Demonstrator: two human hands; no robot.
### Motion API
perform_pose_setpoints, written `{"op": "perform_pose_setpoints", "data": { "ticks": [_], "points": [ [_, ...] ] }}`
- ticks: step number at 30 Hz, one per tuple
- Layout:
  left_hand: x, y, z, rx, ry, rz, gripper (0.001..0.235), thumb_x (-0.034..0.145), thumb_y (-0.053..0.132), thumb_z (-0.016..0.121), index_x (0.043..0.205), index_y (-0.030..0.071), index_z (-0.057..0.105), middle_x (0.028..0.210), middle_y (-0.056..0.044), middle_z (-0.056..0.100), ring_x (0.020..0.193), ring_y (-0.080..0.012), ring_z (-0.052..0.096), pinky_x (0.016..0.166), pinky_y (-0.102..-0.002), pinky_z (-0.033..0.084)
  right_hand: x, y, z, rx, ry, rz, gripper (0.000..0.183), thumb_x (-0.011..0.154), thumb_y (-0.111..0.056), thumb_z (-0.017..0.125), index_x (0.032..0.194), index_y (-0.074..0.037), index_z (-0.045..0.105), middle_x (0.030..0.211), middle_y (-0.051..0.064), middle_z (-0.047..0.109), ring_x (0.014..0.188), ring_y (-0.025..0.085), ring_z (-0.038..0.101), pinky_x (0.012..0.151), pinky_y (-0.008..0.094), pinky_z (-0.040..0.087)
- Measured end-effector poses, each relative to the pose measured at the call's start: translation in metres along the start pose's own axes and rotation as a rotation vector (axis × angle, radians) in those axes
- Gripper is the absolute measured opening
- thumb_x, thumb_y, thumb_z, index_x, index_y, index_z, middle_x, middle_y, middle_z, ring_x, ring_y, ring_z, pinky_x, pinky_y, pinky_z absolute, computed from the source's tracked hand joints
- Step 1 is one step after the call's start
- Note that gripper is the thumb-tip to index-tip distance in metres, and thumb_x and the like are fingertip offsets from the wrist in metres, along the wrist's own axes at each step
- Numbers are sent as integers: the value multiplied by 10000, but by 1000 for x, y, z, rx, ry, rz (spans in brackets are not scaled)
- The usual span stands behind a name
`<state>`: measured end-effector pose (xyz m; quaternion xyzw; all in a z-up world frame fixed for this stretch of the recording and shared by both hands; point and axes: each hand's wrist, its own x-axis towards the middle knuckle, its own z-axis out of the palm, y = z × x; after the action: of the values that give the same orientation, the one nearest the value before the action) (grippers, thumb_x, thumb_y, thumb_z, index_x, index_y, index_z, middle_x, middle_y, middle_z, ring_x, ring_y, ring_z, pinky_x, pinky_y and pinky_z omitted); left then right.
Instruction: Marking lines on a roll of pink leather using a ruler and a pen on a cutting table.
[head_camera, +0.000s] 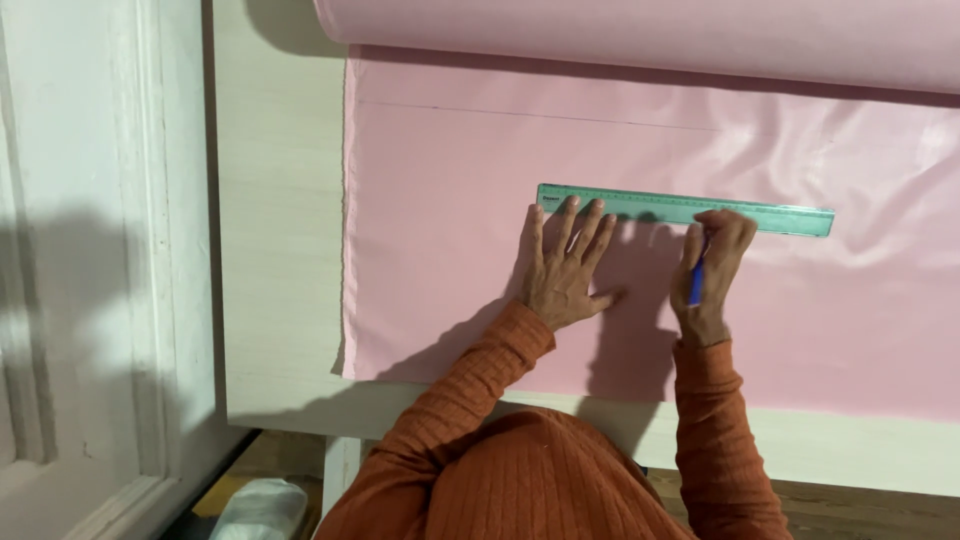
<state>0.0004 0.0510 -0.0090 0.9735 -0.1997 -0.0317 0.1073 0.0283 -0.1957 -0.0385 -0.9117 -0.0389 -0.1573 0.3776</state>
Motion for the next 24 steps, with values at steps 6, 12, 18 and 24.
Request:
{"op": "perform_pose_setpoints", "data": {
  "ticks": [6,12,18,24],
  "points": [
    [0,0,-6,-116,-135,-1,1059,938,833,451,1711,178,144,1800,-76,40,1652,-394,31,1274,-773,58,83,-92,40,833,-264,229,245,921,38,828,972,70,590,1022,199,580,771,298,716,542,347,585],
    [-9,4,42,-571,324,39,662,1113,571,332,1635,167,382,1789,26,160,1666,-250,91,1366,-601,77,122,-87,92,698,-690,49,207,832,9,904,879,24,702,822,109,654,719,132,633,531,266,505],
    [0,5,12,-206,-117,-2,818,902,773,417,1419,189,665,1642,-53,462,1607,-379,203,1289,-801,-3,124,-76,91,602,-778,101,201,860,-23,875,880,10,677,766,101,656,691,106,621,547,220,476],
    [0,1,2,-240,-122,30,729,810,484,702,1451,143,638,1667,-87,416,1603,-410,192,1280,-809,-5,126,-90,85,616,-798,88,183,897,-28,853,880,12,675,764,113,667,706,99,615,596,207,476]
  ]
}}
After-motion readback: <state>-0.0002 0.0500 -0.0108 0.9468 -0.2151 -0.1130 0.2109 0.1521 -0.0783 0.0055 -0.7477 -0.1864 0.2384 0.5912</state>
